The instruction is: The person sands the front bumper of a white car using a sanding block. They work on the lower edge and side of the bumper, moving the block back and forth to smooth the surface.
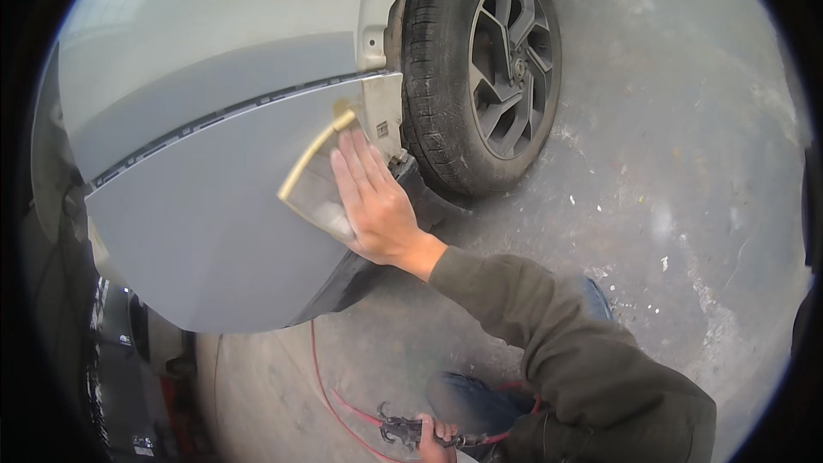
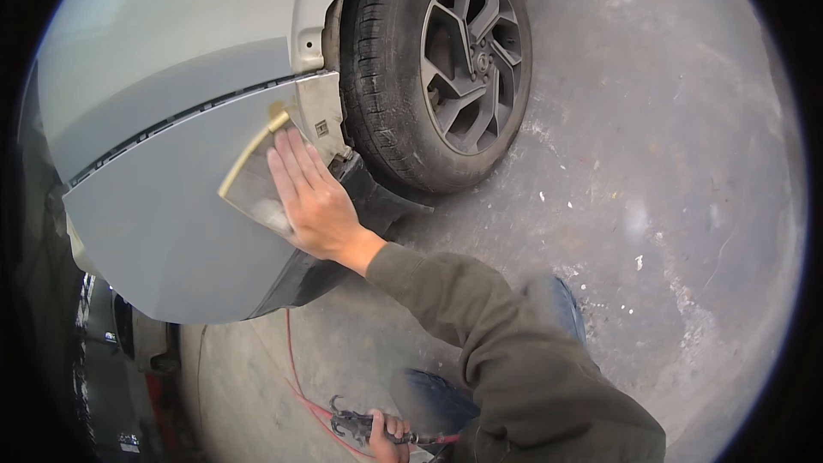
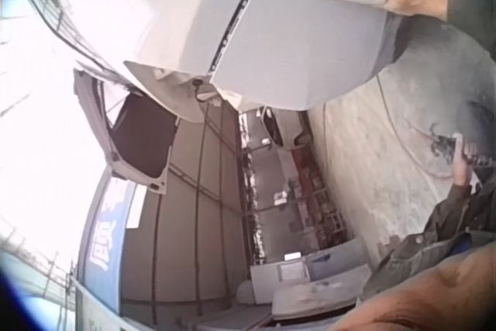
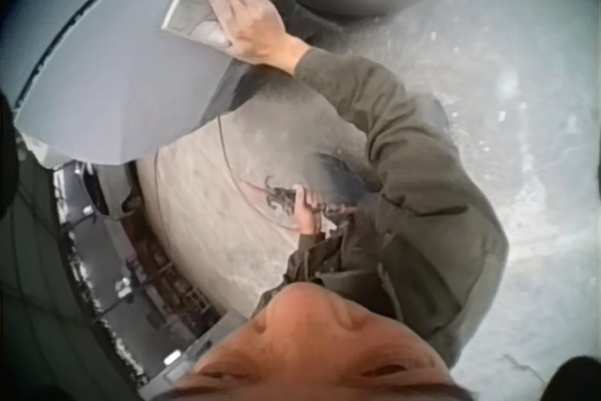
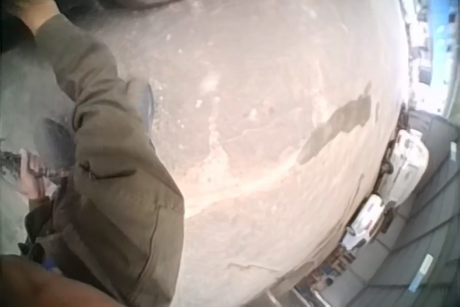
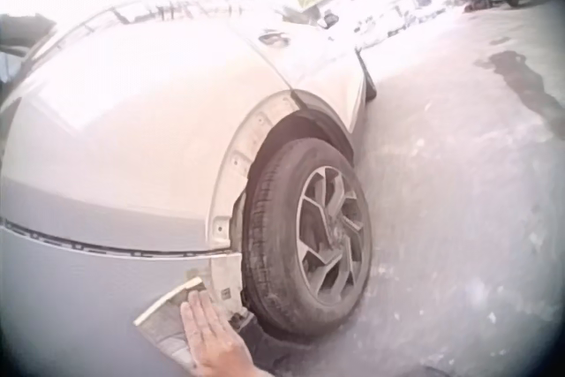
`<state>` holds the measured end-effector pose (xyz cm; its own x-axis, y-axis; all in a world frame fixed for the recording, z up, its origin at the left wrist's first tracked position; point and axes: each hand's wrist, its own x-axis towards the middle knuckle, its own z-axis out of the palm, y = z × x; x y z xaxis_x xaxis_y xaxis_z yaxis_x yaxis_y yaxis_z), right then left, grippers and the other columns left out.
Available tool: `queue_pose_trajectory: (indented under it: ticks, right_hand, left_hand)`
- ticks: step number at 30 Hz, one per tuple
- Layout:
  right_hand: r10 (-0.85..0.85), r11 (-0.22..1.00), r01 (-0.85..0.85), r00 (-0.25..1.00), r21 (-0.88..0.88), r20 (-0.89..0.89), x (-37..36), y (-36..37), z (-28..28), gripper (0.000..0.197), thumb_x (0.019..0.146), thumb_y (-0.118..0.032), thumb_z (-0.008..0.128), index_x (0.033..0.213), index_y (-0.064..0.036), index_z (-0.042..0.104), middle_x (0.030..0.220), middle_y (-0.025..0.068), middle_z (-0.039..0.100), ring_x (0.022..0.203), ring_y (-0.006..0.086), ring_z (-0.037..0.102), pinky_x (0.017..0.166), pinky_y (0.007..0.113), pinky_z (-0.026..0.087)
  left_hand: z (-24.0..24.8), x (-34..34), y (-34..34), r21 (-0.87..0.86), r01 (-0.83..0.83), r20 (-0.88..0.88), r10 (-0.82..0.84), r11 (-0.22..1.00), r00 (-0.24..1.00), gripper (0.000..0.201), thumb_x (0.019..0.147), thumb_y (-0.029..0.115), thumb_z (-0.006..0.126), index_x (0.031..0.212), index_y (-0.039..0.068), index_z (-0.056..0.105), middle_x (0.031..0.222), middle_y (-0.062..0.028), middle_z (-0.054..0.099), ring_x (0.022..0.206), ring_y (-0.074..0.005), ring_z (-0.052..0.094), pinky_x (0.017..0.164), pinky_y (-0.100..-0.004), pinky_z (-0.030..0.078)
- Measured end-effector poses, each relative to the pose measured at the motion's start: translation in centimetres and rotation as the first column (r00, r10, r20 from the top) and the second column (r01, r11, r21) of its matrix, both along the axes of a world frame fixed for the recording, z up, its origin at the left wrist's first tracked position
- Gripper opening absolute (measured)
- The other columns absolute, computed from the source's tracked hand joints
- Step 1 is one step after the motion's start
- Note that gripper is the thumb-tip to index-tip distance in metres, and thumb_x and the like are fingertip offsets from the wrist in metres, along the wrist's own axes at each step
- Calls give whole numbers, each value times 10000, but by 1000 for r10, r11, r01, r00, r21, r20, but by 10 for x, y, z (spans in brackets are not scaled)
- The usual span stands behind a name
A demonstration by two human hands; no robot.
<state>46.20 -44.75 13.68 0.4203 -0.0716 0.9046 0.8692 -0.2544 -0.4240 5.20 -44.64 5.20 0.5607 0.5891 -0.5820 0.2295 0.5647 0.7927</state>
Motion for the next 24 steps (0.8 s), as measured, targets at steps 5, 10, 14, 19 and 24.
queue_pose_trajectory:
  ticks: [5,10,14,19,24]
  right_hand:
    - [-62,974,62,998,216,-4,27,-17,70,800,884,-230,671,1495,168,344,1570,381,326,1488,512,313,1209,575,296]
    - [12,999,-11,1000,34,-29,-2,-2,-3,836,836,-186,679,1499,172,317,1600,370,276,1514,504,259,1236,552,260]
    - [-38,989,45,998,140,-53,19,-19,53,886,809,-162,712,1509,179,290,1602,386,247,1515,519,238,1232,561,261]
    - [18,1000,-18,999,9,-34,-10,-7,9,881,817,-171,678,1527,157,272,1622,366,226,1528,504,215,1244,546,246]
    - [15,972,-7,999,236,-30,13,-18,73,790,881,-223,645,1505,148,334,1589,358,314,1502,498,292,1237,533,278]
  left_hand:
    - [-13,-8,10,15,-37,-52,38,999,998,204,1044,364,631,948,191,579,783,70,433,690,-90,419,634,-269,378]
    - [-25,-21,16,1,33,41,-33,999,999,186,1043,357,635,996,179,606,821,65,451,716,-98,430,655,-277,397]
    - [-5,-7,3,8,29,32,-30,1000,999,225,1037,379,641,939,189,572,804,64,426,715,-97,415,648,-282,382]
    - [1,4,-8,24,5,-14,-4,1000,1000,274,1048,378,620,866,194,532,755,62,402,683,-94,392,620,-283,342]
    - [-1,1,-3,31,33,9,-33,999,999,303,1054,367,610,824,202,502,705,67,371,643,-95,369,597,-280,321]
